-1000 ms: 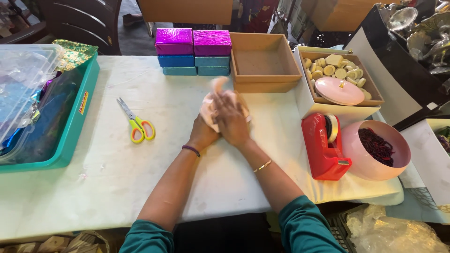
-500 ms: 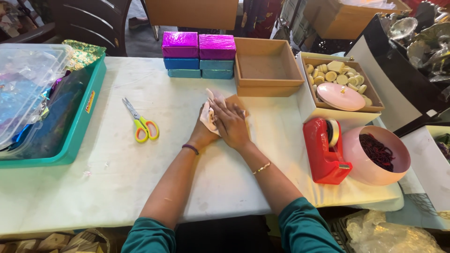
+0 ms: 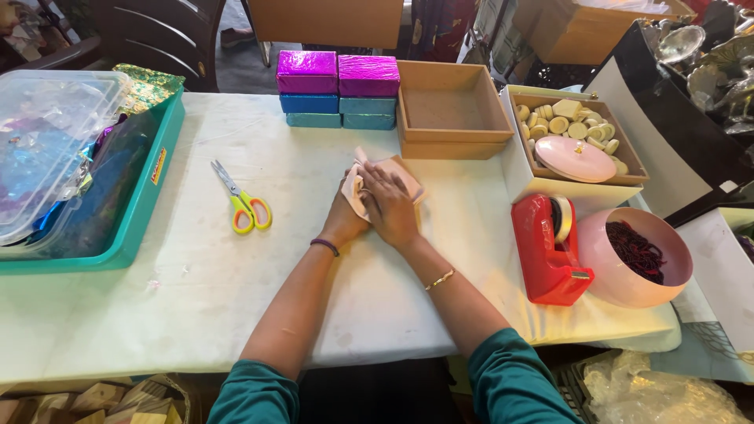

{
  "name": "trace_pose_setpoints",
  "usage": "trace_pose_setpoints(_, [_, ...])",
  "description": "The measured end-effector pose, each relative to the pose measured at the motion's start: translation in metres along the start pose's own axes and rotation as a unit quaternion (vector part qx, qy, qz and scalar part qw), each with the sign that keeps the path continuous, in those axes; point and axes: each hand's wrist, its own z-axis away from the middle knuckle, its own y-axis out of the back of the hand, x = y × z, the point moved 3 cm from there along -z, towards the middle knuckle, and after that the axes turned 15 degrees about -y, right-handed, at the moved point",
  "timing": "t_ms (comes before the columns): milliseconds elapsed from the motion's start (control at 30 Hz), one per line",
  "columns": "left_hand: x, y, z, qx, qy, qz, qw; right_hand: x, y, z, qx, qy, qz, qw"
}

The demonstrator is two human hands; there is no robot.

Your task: The person wipes the exterior and interior of a small wooden box with a cloth. They then handle a string and a piece of gold foil, placing the foil inside the box.

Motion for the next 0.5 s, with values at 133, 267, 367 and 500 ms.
trace_pose_setpoints(133, [0.048,0.022,-0.014,0.027,0.114,0.129,0.985,0.016,0.014,-0.01,-0.061,-0.042,0.033,0.997])
trace_pose_setpoints(267, [0.029,0.009,-0.007,-0.016,0.147,0.065,0.987,0.069,0.005,-0.013,-0.049,-0.224,-0.119,0.966])
trace_pose_setpoints(367, [0.004,-0.001,-0.003,0.042,0.111,0.114,0.986,0.061,0.0,-0.007,-0.035,-0.241,-0.102,0.965])
trace_pose_setpoints(500, [-0.022,-0.006,0.0,0.096,0.106,0.154,0.978,0.0,0.005,-0.002,-0.007,0.057,0.054,0.997])
